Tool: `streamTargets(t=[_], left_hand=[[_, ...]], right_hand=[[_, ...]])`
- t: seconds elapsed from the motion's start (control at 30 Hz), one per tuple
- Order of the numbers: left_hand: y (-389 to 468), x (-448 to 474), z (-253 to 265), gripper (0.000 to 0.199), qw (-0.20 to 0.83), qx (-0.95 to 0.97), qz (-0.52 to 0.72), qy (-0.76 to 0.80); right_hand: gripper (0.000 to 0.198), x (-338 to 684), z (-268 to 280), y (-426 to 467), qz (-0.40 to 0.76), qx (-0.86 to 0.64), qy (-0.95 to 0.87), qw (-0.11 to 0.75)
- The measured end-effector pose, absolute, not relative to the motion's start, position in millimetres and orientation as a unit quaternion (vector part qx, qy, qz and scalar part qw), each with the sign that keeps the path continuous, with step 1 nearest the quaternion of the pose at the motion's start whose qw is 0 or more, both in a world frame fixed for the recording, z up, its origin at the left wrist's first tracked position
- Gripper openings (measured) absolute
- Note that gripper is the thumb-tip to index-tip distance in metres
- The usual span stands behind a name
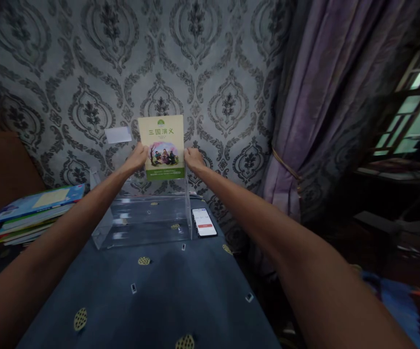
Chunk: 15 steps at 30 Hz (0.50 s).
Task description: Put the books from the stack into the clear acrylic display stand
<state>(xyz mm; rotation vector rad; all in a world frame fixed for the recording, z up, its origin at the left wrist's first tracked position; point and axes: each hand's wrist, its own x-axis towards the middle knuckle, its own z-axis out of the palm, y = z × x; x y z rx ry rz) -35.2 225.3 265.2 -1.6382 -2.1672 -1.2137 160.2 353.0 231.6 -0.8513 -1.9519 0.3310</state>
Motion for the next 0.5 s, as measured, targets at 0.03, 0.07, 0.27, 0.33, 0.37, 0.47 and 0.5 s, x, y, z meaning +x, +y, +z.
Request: streamTargets(t=[0.03, 0.07, 0.27, 0.33, 0.37, 0.47, 0.5], left_hand=[[224, -35, 265, 0.029, 0.084, -0.548, -0.405, -0.727], [223, -34, 264, 0.029, 0.086, -0.548, -0.404, -0.727], [212, -35, 260, 0.028, 0.095, -0.567, -0.404, -0.711], [210, -36, 258, 0.028, 0.094, -0.575, -0.404, -0.705], [210, -37, 258, 0.029, 0.093, -0.578, -0.404, -0.703], [210, -38, 256, 0.031, 0.092, -0.585, -0.407, -0.695], [211, -39, 255, 0.031, 0.092, -0.586, -0.408, -0.694]], right_hand=[[0.032, 160, 231, 353, 0.139, -0.356, -0.795, 0.472], [0.028, 160, 231, 352, 0.142, -0.363, -0.791, 0.471], [0.041, 164, 229, 348, 0.151, -0.371, -0.782, 0.477], [0.043, 164, 229, 346, 0.153, -0.367, -0.783, 0.479], [0.044, 165, 229, 345, 0.154, -0.364, -0.784, 0.479], [0.047, 166, 228, 341, 0.153, -0.354, -0.787, 0.481], [0.048, 166, 228, 339, 0.151, -0.350, -0.789, 0.482]])
